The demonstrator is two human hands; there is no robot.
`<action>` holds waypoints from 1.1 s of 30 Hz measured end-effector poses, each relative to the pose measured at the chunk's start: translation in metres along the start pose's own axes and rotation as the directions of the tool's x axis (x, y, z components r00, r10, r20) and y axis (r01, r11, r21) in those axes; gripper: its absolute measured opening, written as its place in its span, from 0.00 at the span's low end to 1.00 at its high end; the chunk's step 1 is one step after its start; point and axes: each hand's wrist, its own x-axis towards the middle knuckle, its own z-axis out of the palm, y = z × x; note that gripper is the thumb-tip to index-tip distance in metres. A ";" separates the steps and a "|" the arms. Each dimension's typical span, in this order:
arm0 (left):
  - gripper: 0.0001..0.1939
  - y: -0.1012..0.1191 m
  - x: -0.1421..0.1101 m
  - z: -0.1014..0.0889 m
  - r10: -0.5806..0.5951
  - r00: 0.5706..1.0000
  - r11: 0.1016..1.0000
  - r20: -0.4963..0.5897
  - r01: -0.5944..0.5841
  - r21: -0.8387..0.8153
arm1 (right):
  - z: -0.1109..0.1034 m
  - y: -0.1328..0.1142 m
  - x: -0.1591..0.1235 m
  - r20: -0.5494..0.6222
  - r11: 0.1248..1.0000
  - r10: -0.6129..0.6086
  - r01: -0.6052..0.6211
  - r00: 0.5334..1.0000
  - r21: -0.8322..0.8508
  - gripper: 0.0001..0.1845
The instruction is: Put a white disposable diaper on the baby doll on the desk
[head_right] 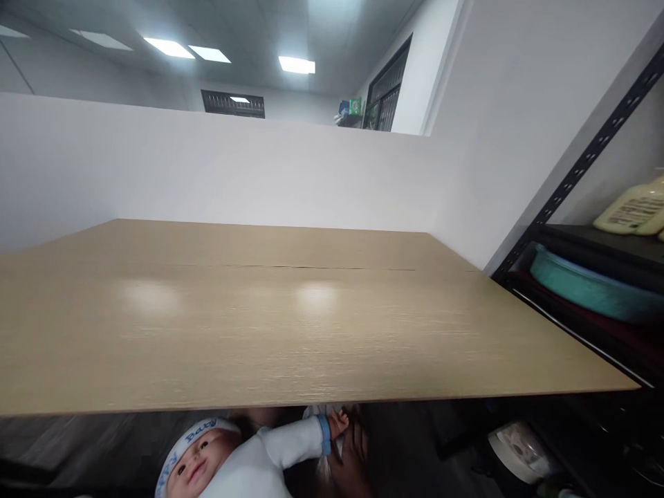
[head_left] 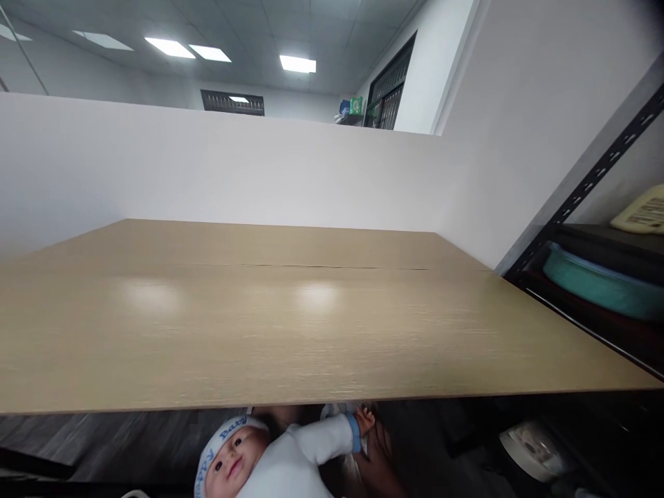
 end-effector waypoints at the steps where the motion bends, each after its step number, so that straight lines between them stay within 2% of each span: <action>1: 0.18 0.008 0.012 0.007 0.025 1.000 0.999 -0.009 -0.025 -0.029 | 0.000 0.000 -0.002 0.008 1.000 -0.005 0.005 1.000 0.002 0.44; 4: 0.20 0.025 0.036 0.022 0.070 0.998 0.995 0.005 -0.070 -0.064 | -0.026 0.007 -0.014 -0.008 0.995 -0.081 0.082 0.997 0.051 0.49; 7: 0.19 0.028 0.036 0.021 0.070 0.997 0.995 0.043 -0.067 -0.068 | -0.080 0.011 -0.027 -0.007 0.957 -0.179 0.176 0.984 0.231 0.51; 9: 0.16 0.022 0.027 0.012 0.043 0.998 0.997 0.040 -0.041 -0.063 | -0.121 0.001 -0.031 0.061 0.917 -0.225 0.190 0.972 0.352 0.48; 11: 0.14 0.011 0.013 -0.002 0.012 1.000 0.999 0.015 -0.011 -0.045 | -0.158 -0.022 -0.028 0.200 0.897 -0.321 0.229 0.926 0.377 0.46; 12: 0.14 0.003 0.005 -0.009 0.003 1.000 1.000 -0.002 -0.003 -0.030 | -0.172 -0.037 -0.025 0.286 0.884 -0.398 0.281 0.872 0.373 0.45; 14: 0.16 -0.011 -0.010 -0.022 0.006 1.000 1.000 -0.015 -0.006 0.009 | -0.189 -0.073 -0.018 0.377 0.869 -0.475 0.357 0.795 0.342 0.44; 15: 0.17 -0.018 -0.017 -0.027 0.009 1.000 1.000 -0.013 -0.009 0.029 | -0.192 -0.091 -0.014 0.431 0.872 -0.485 0.385 0.761 0.301 0.46; 17: 0.19 -0.025 -0.028 -0.033 0.002 1.000 0.998 -0.013 -0.001 0.061 | -0.188 -0.128 -0.008 0.472 0.878 -0.476 0.431 0.742 0.208 0.47; 20: 0.23 -0.021 -0.034 -0.037 -0.033 0.998 0.995 -0.053 0.038 0.088 | -0.173 -0.174 -0.006 0.493 0.843 -0.506 0.526 0.707 0.112 0.36; 23: 0.25 -0.003 -0.019 -0.039 -0.008 1.000 0.999 -0.028 0.009 0.044 | -0.166 -0.209 -0.012 0.528 0.767 -0.546 0.642 0.651 0.001 0.26; 26: 0.19 0.015 0.016 -0.036 0.082 0.994 0.992 0.076 -0.074 -0.098 | -0.171 -0.231 -0.023 0.518 0.714 -0.588 0.699 0.621 -0.028 0.23; 29: 0.17 0.019 0.051 -0.031 0.115 0.988 0.983 0.104 -0.099 -0.152 | -0.183 -0.244 -0.033 0.477 0.732 -0.619 0.679 0.623 0.063 0.22; 31: 0.21 0.014 0.060 -0.035 0.100 0.989 0.983 0.106 -0.082 -0.165 | -0.192 -0.249 -0.040 0.428 0.752 -0.638 0.636 0.640 0.171 0.25; 33: 0.28 0.008 0.053 -0.050 0.002 0.993 0.980 0.116 0.022 -0.200 | -0.202 -0.249 -0.046 0.356 0.756 -0.655 0.584 0.667 0.296 0.29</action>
